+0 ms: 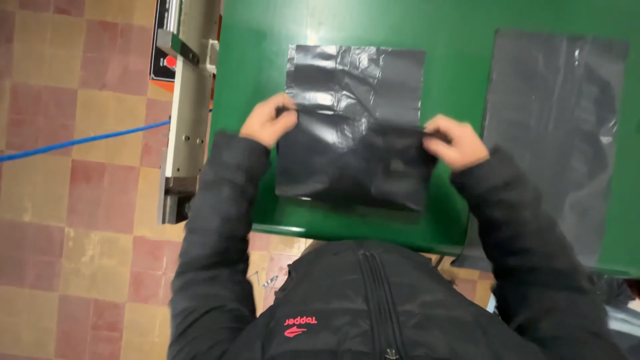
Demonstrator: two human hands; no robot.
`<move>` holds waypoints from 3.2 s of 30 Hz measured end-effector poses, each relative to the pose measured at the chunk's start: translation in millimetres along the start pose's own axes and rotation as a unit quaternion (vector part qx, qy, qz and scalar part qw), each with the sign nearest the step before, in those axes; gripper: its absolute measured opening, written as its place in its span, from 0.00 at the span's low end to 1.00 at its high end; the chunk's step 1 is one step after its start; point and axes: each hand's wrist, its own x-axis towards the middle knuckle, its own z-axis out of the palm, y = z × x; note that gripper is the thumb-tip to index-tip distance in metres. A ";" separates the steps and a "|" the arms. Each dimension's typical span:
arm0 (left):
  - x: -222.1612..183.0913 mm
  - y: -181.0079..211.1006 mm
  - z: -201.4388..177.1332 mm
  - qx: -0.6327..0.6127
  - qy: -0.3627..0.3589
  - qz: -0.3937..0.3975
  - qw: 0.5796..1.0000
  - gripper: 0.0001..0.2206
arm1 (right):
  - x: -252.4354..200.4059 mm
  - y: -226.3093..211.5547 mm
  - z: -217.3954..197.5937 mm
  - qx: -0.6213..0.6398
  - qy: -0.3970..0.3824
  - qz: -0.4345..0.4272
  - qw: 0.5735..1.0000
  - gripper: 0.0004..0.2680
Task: Folding plastic bags on a green surface and placing them in a basket.
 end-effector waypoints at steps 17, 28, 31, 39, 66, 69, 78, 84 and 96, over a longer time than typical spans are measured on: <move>140.6 -63.3 19.0 0.474 0.214 -0.081 0.850 0.17 | 192.9 73.7 0.8 -0.296 0.089 -0.022 0.951 0.17; 81.1 -17.3 135.2 0.428 0.019 0.293 0.855 0.21 | 197.4 68.0 17.5 -0.300 -0.004 0.097 0.949 0.13; 85.7 -84.9 133.7 0.303 0.012 0.167 0.938 0.20 | 166.8 45.4 29.5 -0.348 0.076 -0.015 0.934 0.06; 12.0 -101.9 33.3 -0.579 0.158 -0.303 0.741 0.49 | 8.1 -56.7 91.0 -0.332 0.211 -0.213 0.894 0.08; -107.6 -28.4 50.7 0.572 -0.051 0.088 0.814 0.41 | 6.6 36.0 142.3 -0.397 0.165 0.001 0.903 0.34; -108.9 -74.7 36.1 0.635 -0.175 0.115 0.743 0.12 | 2.6 -62.2 158.6 -0.329 0.048 -0.002 0.943 0.31; -53.7 -58.6 82.8 0.169 -0.348 0.192 0.902 0.05 | -94.6 15.5 274.8 0.035 0.064 -0.012 0.997 0.16; 2.2 -170.0 90.8 0.380 -0.218 -0.046 0.898 0.11 | -66.6 70.2 253.1 0.491 0.232 0.143 0.828 0.12; -14.3 -81.4 113.5 0.570 -0.059 0.048 0.818 0.12 | -188.4 53.5 206.0 0.716 0.016 0.162 0.679 0.10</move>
